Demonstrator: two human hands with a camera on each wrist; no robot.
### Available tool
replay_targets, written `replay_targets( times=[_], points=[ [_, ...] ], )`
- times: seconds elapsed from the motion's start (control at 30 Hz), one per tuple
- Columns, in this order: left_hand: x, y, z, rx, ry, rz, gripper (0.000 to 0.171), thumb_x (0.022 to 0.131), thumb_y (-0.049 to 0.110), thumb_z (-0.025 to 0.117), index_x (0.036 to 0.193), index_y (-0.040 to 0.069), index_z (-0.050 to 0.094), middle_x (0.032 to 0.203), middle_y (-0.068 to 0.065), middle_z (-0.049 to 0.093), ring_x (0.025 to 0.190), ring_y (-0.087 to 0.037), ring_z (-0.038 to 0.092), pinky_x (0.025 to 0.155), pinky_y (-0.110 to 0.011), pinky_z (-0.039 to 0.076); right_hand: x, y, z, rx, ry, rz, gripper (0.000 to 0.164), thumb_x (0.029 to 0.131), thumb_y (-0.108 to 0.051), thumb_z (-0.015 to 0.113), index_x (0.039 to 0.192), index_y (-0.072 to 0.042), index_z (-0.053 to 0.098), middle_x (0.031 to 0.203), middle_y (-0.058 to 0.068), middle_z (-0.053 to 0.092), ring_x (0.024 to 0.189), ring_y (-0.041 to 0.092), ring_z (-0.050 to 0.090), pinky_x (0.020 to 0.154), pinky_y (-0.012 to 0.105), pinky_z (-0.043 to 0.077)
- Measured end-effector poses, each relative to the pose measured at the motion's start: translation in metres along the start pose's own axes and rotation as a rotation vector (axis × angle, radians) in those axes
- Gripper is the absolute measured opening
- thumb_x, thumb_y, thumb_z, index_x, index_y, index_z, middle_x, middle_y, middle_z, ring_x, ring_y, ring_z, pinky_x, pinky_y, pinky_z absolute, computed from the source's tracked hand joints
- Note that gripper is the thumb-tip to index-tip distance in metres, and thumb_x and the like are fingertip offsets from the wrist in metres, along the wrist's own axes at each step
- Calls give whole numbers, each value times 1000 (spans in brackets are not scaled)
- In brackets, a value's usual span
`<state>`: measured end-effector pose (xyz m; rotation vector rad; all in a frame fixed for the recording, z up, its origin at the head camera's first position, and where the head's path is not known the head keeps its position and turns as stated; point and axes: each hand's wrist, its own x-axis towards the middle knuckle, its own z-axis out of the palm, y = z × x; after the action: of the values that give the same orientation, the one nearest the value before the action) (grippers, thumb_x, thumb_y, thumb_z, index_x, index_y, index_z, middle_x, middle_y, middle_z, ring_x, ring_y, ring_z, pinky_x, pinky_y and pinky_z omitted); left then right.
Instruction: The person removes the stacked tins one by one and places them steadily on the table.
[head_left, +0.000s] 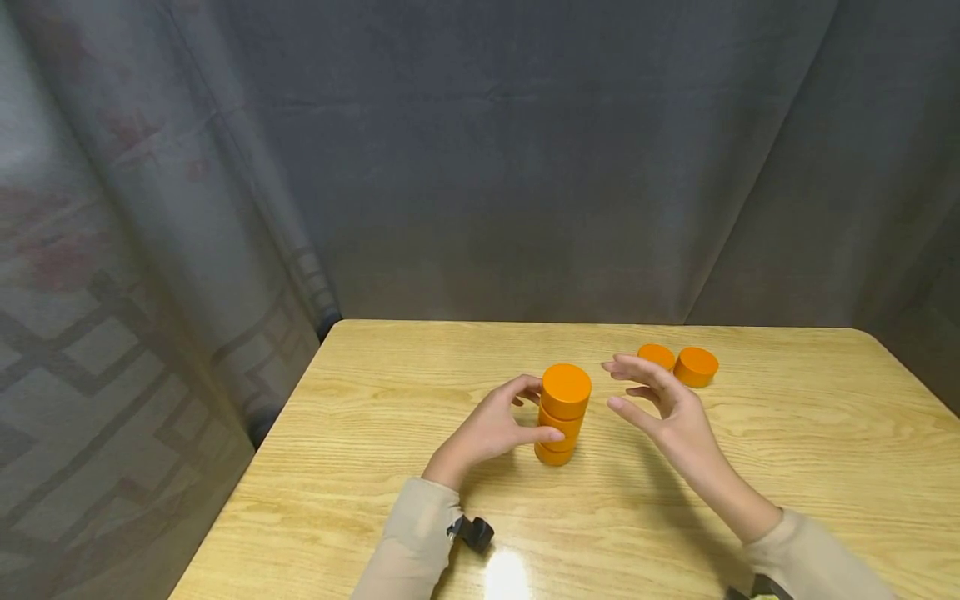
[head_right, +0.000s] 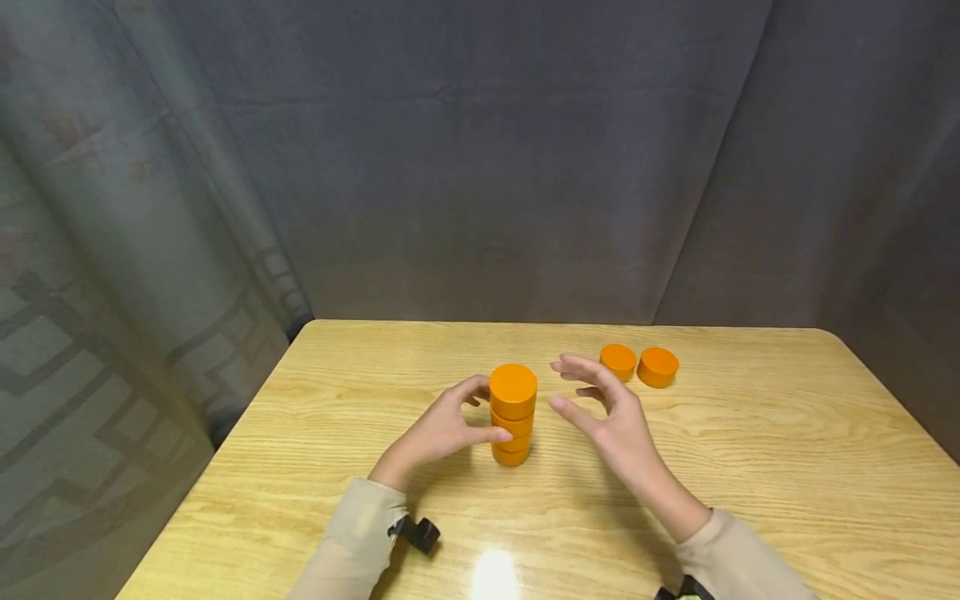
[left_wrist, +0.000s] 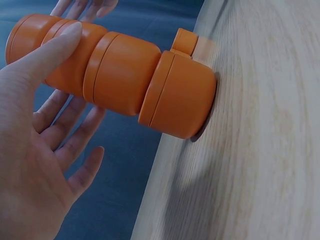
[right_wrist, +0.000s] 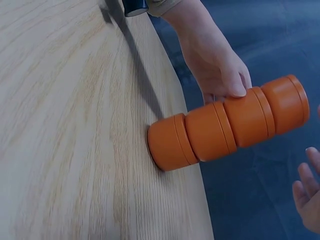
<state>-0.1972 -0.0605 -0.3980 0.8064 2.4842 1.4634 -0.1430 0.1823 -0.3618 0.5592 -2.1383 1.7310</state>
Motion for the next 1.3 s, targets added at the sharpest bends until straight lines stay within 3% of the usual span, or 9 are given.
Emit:
replay_targets(
  times=[0.33,0.77,1.0,1.3],
  points=[
    [1,1,-1,-2,-2,-12,57,80,31,85,129,18,58,117,12,62,113,-21,56,100,-41,42,2,2,9,-24,-42,23,47,89,6,68,133,-1,55,127,6,63,114,12,55,94,18,43],
    [1,0,-1,-4,-5,-10,55,80,33,85,127,21,59,117,14,62,110,-10,54,100,-42,42,4,5,17,-16,-73,56,52,88,2,72,136,-2,54,130,11,60,116,14,55,92,18,43],
    [2,0,-1,-15,-4,-6,56,80,32,85,129,20,59,118,14,62,112,-15,55,101,-45,41,7,7,22,-43,-90,64,55,86,1,74,137,-1,53,134,18,56,115,3,53,92,18,43],
    [1,-2,0,17,-4,1,57,79,34,85,128,19,59,118,15,62,112,-18,56,100,-40,42,8,10,30,-64,-117,80,58,86,-3,76,139,-4,52,135,12,57,116,1,51,92,22,44]
  ],
)
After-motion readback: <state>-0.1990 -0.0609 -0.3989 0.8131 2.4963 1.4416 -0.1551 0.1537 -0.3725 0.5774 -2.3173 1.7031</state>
